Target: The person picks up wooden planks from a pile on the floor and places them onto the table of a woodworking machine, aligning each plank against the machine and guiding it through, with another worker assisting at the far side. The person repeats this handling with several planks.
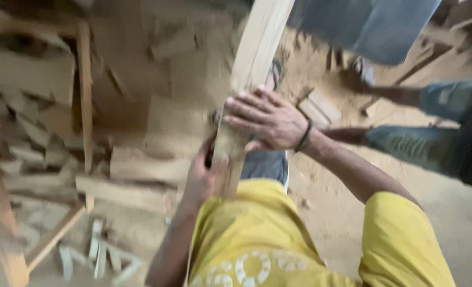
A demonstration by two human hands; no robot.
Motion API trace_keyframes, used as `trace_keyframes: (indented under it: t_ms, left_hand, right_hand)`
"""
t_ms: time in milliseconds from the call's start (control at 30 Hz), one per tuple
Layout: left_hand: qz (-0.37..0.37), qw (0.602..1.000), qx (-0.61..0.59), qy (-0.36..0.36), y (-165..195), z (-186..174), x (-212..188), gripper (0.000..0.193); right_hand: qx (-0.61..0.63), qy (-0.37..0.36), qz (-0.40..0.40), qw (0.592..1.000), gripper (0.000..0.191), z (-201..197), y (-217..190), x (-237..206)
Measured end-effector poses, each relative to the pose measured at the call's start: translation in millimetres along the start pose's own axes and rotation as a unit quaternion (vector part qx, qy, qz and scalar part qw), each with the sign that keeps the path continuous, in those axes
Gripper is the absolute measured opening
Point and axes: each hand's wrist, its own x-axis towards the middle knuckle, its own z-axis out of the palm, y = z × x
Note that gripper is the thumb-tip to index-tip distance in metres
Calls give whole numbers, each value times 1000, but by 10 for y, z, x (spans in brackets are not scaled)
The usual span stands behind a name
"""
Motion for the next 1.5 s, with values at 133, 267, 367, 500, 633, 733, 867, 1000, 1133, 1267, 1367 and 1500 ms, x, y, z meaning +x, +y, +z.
trace_keyframes:
  t_ms: [133,267,367,500,633,733,867,1000,1133,1267,1367,1500]
  left_hand:
    - [-1,1000,-19,-7,67,41,-7,72]
    - [4,1000,2,5,-262,41,-71,74]
    - [1,998,57,4,-574,44,-61,73]
    - [-41,997,59,22,-806,231,97,65]
    - [109,990,74,40,-759,474,370,65]
    - [103,993,54,37,-644,551,512,65]
    - [89,994,55,30,-533,551,504,64]
    - [97,994,37,32,-483,561,471,63]
    - [103,993,48,32,-468,564,511,62]
    - [117,992,43,34,-488,543,544,61]
    - [115,991,55,33,-516,518,546,61]
    - [98,995,16,28,-531,505,615,61]
  right_hand:
    - [-190,39,377,906,62,-384,1252,47]
    - [190,408,507,735,45,-68,1397,72]
    - [173,413,384,807,53,499,891,239]
    - [372,539,286,699,51,644,993,505]
    - [401,522,294,693,52,436,1347,618]
    - [429,527,257,687,51,293,1443,652]
    - [430,534,250,684,50,237,1398,684]
    - [435,539,244,678,50,263,1394,691]
    - [441,540,240,676,50,342,1466,661]
    - [447,542,229,674,51,441,1557,636]
    - [454,546,222,669,52,508,1616,624]
    - [439,539,247,674,53,549,1685,617]
